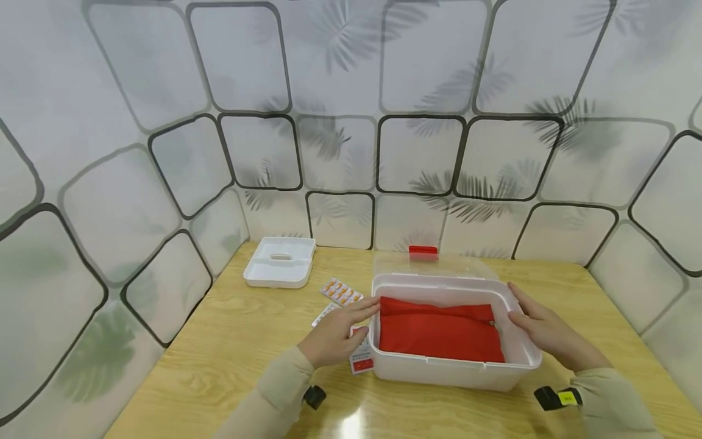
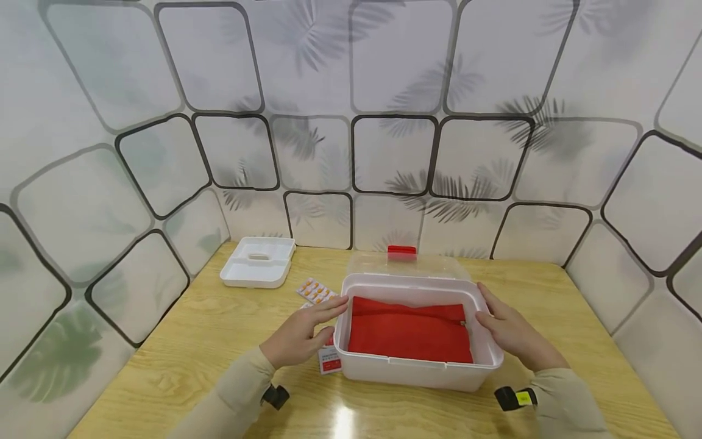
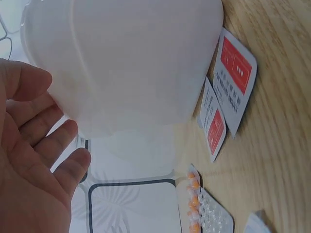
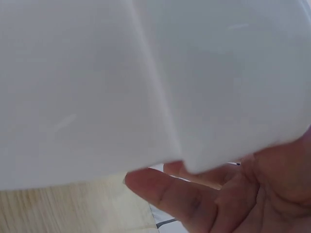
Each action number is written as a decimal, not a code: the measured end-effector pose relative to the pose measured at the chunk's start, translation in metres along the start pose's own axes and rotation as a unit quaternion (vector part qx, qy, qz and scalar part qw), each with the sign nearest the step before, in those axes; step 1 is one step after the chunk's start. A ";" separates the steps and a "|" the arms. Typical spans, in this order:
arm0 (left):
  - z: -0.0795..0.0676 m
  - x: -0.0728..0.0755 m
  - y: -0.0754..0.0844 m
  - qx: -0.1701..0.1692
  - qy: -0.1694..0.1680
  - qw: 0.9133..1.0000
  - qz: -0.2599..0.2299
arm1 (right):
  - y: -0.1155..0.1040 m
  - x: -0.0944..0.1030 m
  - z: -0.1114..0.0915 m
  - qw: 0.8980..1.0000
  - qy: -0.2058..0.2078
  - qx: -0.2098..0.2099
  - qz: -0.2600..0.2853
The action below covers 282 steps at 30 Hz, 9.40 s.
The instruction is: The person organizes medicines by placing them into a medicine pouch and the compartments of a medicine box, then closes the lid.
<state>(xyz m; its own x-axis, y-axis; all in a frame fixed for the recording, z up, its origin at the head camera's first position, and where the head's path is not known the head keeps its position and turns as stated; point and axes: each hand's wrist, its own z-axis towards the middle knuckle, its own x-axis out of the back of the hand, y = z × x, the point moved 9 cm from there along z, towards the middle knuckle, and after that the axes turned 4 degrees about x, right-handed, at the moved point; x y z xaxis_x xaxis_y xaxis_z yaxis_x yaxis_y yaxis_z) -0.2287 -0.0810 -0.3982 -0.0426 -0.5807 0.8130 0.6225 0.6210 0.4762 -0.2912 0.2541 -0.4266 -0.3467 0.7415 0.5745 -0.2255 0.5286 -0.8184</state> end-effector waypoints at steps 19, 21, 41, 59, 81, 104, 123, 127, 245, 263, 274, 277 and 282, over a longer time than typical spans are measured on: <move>-0.012 0.065 -0.099 0.160 -0.015 0.981 0.107 | -0.021 0.005 -0.014 0.990 0.039 0.036 -0.127; -0.017 0.074 -0.123 0.193 -0.024 0.973 0.125 | -0.027 0.000 -0.018 0.987 0.034 0.050 -0.147; -0.012 0.098 -0.232 0.321 -0.099 0.907 0.255 | -0.038 -0.020 -0.040 0.937 0.075 0.090 -0.328; -0.003 0.093 -0.258 0.358 -0.114 0.899 0.224 | -0.035 -0.021 -0.039 0.952 0.080 0.085 -0.283; -0.015 0.108 -0.251 0.376 -0.082 0.895 0.223 | -0.033 -0.022 -0.038 0.961 0.071 0.071 -0.257; -0.040 0.097 -0.259 0.447 -0.101 0.869 0.185 | -0.028 -0.020 -0.040 0.967 0.079 0.043 -0.239; -0.021 0.128 -0.227 0.372 -0.015 0.909 0.187 | -0.030 -0.019 -0.040 0.960 0.086 0.061 -0.260; -0.005 0.131 -0.193 0.319 -0.007 0.924 0.210 | -0.034 -0.019 -0.041 0.952 0.092 0.070 -0.284; 0.091 -0.034 0.055 0.023 -0.151 0.960 0.236 | -0.042 -0.024 -0.044 0.909 0.074 0.091 -0.400; 0.054 -0.031 0.056 -0.018 -0.047 0.977 0.207 | -0.043 -0.025 -0.043 0.913 0.071 0.092 -0.392; 0.033 -0.038 0.059 -0.036 -0.041 0.969 0.241 | -0.044 -0.020 -0.043 0.918 0.070 0.081 -0.383; 0.032 -0.038 0.058 -0.039 -0.030 0.970 0.238 | -0.044 -0.020 -0.043 0.920 0.070 0.079 -0.377; 0.029 -0.038 0.052 -0.027 -0.034 0.976 0.211 | -0.041 -0.023 -0.042 0.924 0.064 0.075 -0.370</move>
<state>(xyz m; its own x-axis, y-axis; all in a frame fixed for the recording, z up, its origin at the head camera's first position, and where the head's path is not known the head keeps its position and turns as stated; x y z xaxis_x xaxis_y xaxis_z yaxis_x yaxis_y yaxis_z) -0.2171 -0.0110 -0.3948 0.1762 -0.2412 0.9544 0.6367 0.7673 0.0764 -0.2355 0.2329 -0.4055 0.0622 0.2482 0.9667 -0.4844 0.8544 -0.1882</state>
